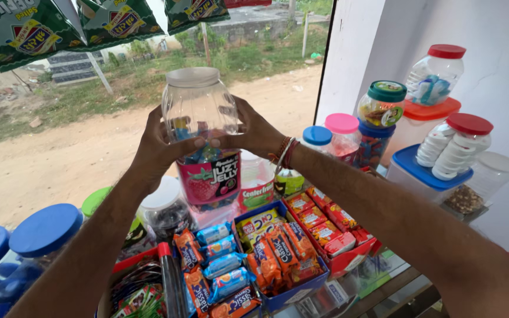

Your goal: The person opens a large plastic jar of candies, pours some into a smaller jar, and closes both. They then wipe the exterior of several jars on the display counter with a yellow cloth.

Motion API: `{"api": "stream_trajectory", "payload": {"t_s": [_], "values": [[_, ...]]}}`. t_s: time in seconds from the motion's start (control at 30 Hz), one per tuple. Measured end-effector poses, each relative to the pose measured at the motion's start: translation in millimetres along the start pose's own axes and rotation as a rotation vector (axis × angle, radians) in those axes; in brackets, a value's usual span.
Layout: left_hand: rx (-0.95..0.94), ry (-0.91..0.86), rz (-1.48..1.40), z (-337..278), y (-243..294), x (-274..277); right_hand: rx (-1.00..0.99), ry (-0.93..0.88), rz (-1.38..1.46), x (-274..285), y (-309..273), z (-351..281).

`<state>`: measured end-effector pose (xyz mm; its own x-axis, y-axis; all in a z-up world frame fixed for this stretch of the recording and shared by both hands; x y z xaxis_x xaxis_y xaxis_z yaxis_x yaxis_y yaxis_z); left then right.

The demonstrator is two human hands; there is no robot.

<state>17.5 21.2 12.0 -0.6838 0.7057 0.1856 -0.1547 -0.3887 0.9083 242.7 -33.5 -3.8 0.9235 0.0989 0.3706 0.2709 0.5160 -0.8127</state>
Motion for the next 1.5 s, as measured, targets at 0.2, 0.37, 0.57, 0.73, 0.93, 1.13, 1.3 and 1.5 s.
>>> {"api": "stream_trajectory", "payload": {"t_s": [0.2,0.37,0.57,0.73,0.93,1.13,1.3,1.5], "values": [[-0.059,-0.05,-0.079,8,-6,-1,0.029,-0.004,-0.012,7,2,3],[-0.071,-0.105,-0.069,8,-5,-2,0.012,0.003,0.021,10,14,2],[-0.001,-0.086,-0.043,10,-12,6,0.0,0.015,-0.016,9,30,5],[0.032,-0.086,0.024,17,-25,14,-0.026,-0.011,-0.053,11,35,12],[0.167,-0.023,0.16,26,-46,27,-0.088,-0.023,-0.227,18,46,23],[0.119,-0.062,0.133,24,-61,29,-0.117,-0.091,-0.228,14,67,27],[0.175,-0.052,0.163,18,-82,31,-0.186,-0.179,-0.248,11,70,34],[0.22,-0.063,0.235,15,-120,26,-0.237,-0.116,-0.438,1,57,43]]}}
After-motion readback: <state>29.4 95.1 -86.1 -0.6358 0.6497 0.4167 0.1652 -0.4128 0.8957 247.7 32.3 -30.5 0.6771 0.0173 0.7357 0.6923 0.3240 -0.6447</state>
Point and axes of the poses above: each hand's wrist, its own z-axis towards the middle knuckle, its own x-axis out of the back of the hand, y = z × x, the point moved 3 cm from there along z, towards the middle knuckle, and after that the axes turned 10 degrees about -y, right-handed, at the moved point
